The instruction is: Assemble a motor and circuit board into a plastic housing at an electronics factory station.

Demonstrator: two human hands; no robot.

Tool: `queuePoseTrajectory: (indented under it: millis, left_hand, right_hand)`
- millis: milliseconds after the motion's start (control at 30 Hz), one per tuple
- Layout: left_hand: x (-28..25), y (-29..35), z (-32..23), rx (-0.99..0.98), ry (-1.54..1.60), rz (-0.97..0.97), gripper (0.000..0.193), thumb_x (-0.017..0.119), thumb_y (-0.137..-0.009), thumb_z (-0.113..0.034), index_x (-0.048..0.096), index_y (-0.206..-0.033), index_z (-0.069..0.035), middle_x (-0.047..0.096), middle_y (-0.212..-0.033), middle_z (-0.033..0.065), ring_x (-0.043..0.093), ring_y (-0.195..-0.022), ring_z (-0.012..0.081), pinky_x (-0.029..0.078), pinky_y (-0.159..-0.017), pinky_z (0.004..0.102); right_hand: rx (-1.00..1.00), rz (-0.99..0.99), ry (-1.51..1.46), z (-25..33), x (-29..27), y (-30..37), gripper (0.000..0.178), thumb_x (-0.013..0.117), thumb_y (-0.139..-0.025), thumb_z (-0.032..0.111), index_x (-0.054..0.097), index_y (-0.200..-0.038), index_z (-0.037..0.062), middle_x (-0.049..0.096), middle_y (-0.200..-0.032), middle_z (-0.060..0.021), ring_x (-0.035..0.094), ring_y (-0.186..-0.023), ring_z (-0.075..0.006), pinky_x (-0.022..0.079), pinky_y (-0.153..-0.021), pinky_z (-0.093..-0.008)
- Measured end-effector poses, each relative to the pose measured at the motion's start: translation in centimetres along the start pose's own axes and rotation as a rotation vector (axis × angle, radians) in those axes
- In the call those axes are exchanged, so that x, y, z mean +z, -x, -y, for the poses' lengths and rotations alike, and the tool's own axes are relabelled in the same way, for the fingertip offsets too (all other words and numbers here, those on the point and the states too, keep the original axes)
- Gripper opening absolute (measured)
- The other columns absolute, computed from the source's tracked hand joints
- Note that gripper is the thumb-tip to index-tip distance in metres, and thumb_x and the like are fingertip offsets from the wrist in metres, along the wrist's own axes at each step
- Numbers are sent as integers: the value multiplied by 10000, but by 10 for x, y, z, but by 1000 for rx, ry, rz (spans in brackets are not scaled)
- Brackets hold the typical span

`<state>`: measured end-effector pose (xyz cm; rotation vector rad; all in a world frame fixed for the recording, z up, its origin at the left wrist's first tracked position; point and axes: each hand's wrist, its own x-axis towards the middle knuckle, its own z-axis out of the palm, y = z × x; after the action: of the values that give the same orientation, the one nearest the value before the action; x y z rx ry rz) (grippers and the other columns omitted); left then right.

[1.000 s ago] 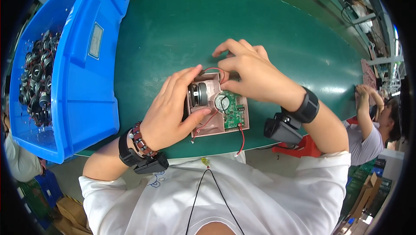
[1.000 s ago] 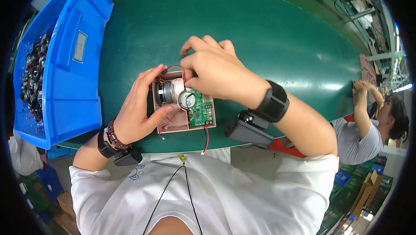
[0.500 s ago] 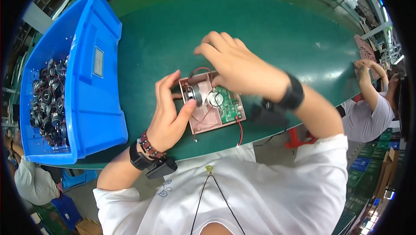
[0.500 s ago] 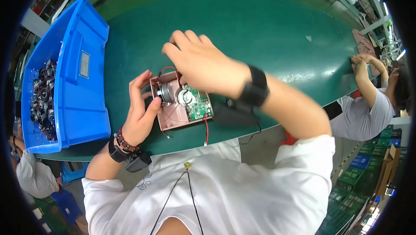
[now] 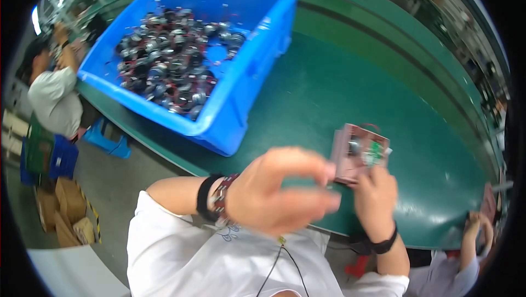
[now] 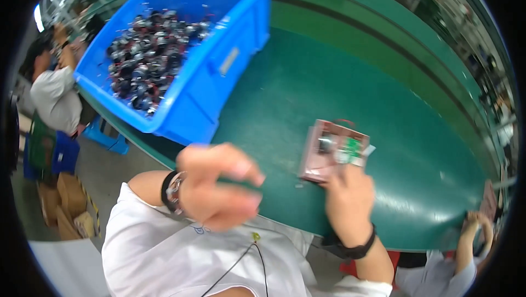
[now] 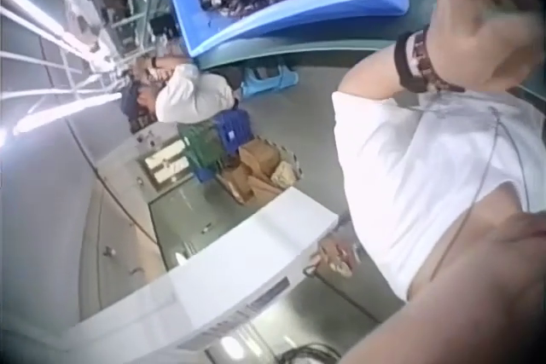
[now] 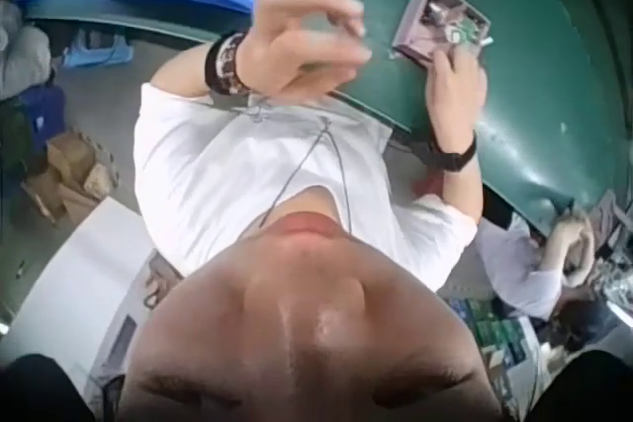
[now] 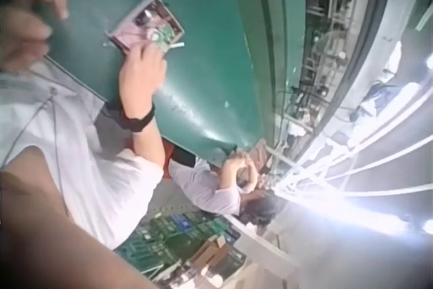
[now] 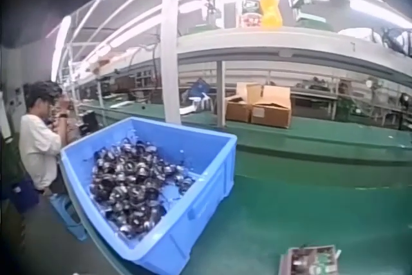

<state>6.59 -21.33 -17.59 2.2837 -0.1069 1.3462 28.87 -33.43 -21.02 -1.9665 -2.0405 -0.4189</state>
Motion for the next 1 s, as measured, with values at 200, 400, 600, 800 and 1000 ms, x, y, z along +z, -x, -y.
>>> queuePoseTrajectory:
  millis: [200,400,600,800,1000]
  left_hand:
    - [-120,-37,-33,306,-347,-431,215,639,-803,-25,569,-981,-124,413,-1127,81,538,-859,239,432,-655,345]
    - [-244,-132,76,-59,-1162,-282,167,575,-898,-201,613,-1000,-75,627,-873,57,602,-821,155,456,-677,272]
    - [-331,-34,232,-865,-1271,1037,250,683,-714,-277,663,-866,-79,640,-866,142,611,-799,280,489,-669,405]
    - [-270,-39,253,-318,-945,1455,255,630,-817,-328,629,-910,-91,622,-864,81,589,-739,239,468,-638,386]
    - [-273,-46,219,-580,-1084,1379,330,678,-786,-294,588,-1003,-63,628,-952,134,603,-833,270,463,-723,403]
  right_hand:
    - [405,-23,537,-180,-8,37,313,716,-615,50,604,-904,94,545,-975,-78,550,-900,-292,442,-667,-406]
    - [286,-264,383,-135,-11,-18,399,727,-626,62,599,-1000,117,547,-1051,-102,526,-967,-314,432,-777,-414]
    - [-325,-149,-366,-13,42,-76,105,666,-652,154,662,-736,92,640,-828,-105,591,-770,-328,462,-661,-444]
    - [-396,-37,-635,-35,87,-44,111,598,-833,206,548,-862,111,470,-819,-31,479,-827,-196,389,-684,-338]
    - [-332,-87,-630,-35,82,-45,121,598,-833,206,548,-822,97,478,-813,-31,478,-814,-196,387,-675,-330]
